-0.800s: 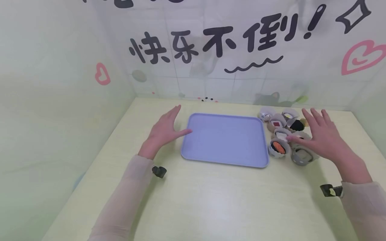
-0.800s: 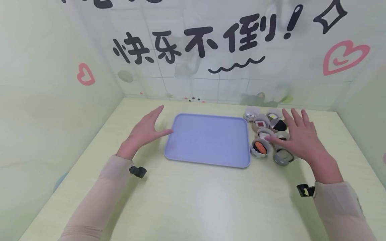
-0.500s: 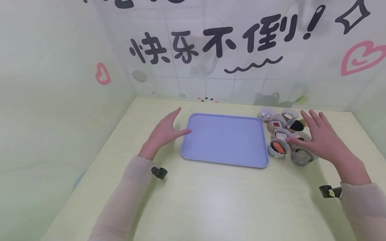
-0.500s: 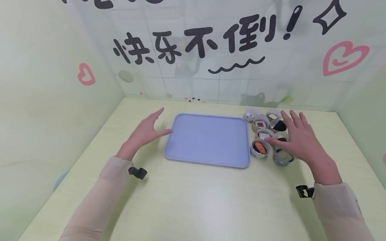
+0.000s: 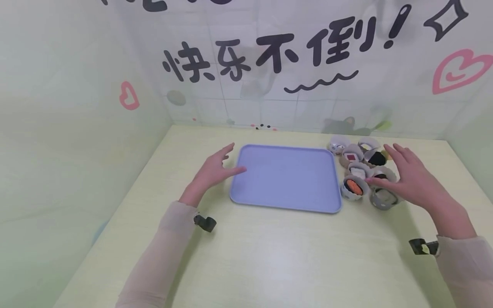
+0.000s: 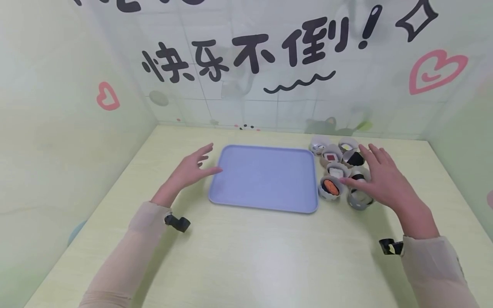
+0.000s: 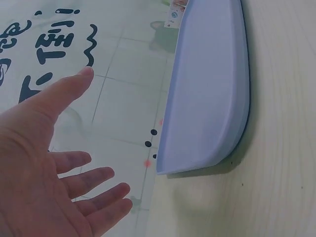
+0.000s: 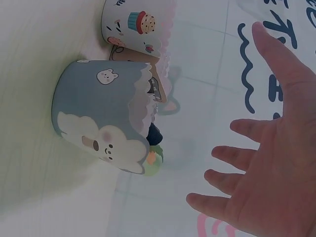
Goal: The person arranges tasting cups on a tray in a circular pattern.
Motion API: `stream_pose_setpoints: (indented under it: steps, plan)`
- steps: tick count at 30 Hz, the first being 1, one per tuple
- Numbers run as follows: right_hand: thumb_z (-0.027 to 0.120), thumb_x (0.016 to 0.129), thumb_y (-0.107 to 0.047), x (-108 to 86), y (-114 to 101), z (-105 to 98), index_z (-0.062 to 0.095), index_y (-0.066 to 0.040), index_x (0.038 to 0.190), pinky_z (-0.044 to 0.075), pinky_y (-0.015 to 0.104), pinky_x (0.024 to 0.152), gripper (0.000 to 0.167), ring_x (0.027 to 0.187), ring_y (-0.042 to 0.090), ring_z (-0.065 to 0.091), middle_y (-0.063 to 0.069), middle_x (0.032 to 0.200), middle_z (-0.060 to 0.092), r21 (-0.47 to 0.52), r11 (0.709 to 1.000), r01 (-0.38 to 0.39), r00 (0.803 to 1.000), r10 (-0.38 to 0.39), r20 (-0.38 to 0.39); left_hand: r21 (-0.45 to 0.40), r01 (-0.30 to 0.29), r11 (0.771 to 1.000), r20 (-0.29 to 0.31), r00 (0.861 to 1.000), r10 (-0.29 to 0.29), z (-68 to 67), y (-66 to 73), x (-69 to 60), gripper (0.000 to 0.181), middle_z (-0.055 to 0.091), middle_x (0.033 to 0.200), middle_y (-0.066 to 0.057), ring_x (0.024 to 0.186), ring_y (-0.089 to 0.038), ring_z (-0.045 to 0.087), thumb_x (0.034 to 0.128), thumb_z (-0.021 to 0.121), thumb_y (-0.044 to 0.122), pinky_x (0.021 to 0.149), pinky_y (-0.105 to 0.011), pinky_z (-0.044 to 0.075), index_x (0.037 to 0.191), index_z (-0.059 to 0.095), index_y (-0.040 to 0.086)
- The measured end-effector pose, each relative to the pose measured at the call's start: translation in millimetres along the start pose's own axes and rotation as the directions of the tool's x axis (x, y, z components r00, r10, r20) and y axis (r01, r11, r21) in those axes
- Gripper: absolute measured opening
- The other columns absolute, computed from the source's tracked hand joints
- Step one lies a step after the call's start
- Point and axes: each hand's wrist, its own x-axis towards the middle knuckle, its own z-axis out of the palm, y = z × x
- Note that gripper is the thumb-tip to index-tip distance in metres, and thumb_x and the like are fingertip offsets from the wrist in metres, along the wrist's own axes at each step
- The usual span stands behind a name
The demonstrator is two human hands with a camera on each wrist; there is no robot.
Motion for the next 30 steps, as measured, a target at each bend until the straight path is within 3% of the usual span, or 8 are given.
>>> stream_pose_setpoints:
  steps: [8, 23, 30]
  plan:
    - [0.071, 0.086, -0.052, -2.2, 2.8, 1.7, 0.007, -0.004, 0.16, 0.023, 0.077, 0.105, 0.109, 0.146, 0.055, 0.012, 0.034, 0.161, 0.01, -0.004, 1.0, 0.001, 1.0, -0.001, -0.007, -0.053, 0.013, 0.999, 0.031, 0.999, -0.011, 5.8, -2.6, -0.8, 0.094, 0.036, 0.161, -0.007, 0.144, -0.034, 0.041, 0.0848, 0.073, 0.05, 0.115, -0.053, 0.039, 0.159, 0.026, 0.019]
    - [0.07, 0.088, -0.051, -7.9, 6.0, 1.4, 0.008, -0.002, 0.159, 0.023, 0.077, 0.104, 0.106, 0.144, 0.058, 0.015, 0.035, 0.16, 0.012, 0.025, 1.0, 0.001, 1.0, -0.001, -0.004, -0.152, 0.098, 0.984, 0.086, 0.993, -0.086, 17.5, -8.1, -0.1, 0.089, 0.038, 0.16, -0.011, 0.142, -0.037, 0.043, 0.0859, 0.073, 0.046, 0.113, -0.053, 0.04, 0.157, 0.03, 0.015]
    - [0.071, 0.087, -0.049, -12.3, 6.4, 0.6, 0.011, -0.003, 0.159, 0.024, 0.077, 0.103, 0.104, 0.144, 0.057, 0.016, 0.034, 0.16, 0.014, 0.045, 0.999, 0.008, 1.0, -0.007, -0.02, -0.17, 0.096, 0.981, 0.094, 0.992, -0.081, 23.1, -11.0, 0.9, 0.087, 0.039, 0.159, -0.012, 0.141, -0.036, 0.046, 0.0859, 0.075, 0.041, 0.114, -0.051, 0.041, 0.156, 0.033, 0.012]
